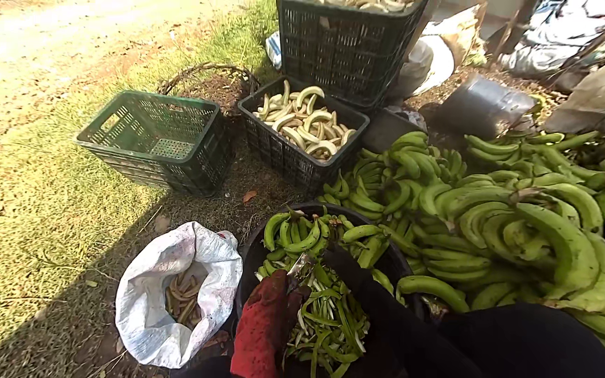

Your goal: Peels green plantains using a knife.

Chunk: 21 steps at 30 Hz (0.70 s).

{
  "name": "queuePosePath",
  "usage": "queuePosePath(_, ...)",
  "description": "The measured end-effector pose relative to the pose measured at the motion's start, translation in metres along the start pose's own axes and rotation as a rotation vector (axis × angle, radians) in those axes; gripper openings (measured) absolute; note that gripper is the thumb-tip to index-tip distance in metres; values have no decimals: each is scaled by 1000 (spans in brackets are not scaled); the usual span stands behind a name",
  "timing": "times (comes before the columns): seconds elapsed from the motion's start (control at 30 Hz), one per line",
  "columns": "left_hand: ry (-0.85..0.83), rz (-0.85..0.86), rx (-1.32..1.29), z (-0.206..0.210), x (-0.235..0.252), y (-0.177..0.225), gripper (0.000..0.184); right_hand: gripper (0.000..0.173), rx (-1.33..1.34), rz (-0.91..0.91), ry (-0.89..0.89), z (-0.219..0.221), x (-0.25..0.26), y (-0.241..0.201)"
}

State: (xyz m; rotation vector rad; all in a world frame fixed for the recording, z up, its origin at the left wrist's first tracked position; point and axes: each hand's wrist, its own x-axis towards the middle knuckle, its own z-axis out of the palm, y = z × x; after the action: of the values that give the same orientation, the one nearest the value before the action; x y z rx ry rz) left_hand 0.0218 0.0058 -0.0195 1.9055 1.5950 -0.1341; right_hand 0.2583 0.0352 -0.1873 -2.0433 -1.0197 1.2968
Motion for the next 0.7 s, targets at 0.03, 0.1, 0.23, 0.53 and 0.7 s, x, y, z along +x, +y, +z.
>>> queuePosePath(0.03,-1,-4,-25,-5,-1,1,56,62,-21,41,9,14,9,9)
queuePosePath(0.1,-2,-1,-40,-9,-4,3,57,67,-128,117,40,38,23,24)
queuePosePath(0.23,35,120,-53,-9,-6,-2,56,62,-225,152,104,56,1,6)
queuePosePath(0.53,24,157,-93,-8,0,-8,54,78,-213,75,252,82,41,72)
queuePosePath(0.7,19,48,-176,-4,3,-6,50,54,362,51,209,35,-4,64)
